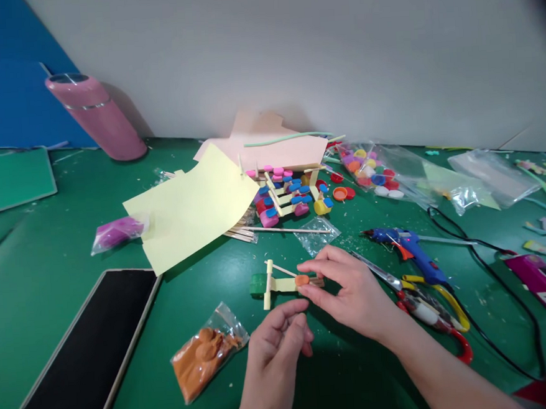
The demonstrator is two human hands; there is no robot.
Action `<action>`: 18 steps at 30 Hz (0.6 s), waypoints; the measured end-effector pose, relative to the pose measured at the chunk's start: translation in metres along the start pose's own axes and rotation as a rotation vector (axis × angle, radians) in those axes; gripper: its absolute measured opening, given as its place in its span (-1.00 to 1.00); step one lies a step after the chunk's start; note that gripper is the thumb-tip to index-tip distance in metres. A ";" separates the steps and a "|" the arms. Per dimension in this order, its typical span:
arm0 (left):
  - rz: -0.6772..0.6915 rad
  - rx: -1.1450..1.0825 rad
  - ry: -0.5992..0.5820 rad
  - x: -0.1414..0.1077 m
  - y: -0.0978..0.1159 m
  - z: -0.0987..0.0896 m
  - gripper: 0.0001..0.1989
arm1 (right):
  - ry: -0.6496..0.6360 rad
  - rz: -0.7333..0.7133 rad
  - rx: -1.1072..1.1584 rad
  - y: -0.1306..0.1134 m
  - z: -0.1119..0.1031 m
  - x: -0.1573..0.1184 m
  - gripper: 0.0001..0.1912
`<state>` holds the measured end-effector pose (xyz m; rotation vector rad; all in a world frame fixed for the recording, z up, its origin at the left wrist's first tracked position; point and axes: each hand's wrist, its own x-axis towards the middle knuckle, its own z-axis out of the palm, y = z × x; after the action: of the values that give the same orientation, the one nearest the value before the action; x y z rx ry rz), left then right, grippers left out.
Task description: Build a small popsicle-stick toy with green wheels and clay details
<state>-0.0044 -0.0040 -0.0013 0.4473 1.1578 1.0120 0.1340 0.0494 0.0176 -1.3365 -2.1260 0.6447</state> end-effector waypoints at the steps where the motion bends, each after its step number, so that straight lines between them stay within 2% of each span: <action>1: 0.004 0.001 0.002 0.000 0.000 0.000 -0.83 | -0.004 -0.003 0.007 0.001 0.000 -0.001 -0.76; 7: 0.049 0.063 -0.005 -0.003 -0.001 -0.001 -0.84 | -0.006 -0.010 0.048 0.004 0.001 -0.004 -0.69; 13: 0.177 0.240 0.016 -0.007 -0.001 -0.003 -0.77 | 0.018 0.014 0.095 0.001 -0.001 -0.006 -0.68; 18: 0.253 0.215 0.081 -0.007 -0.008 0.000 -0.68 | 0.071 -0.013 0.120 0.005 0.000 -0.008 -0.71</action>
<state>-0.0012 -0.0136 -0.0039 0.7441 1.3121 1.1355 0.1404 0.0439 0.0122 -1.2615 -2.0054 0.6971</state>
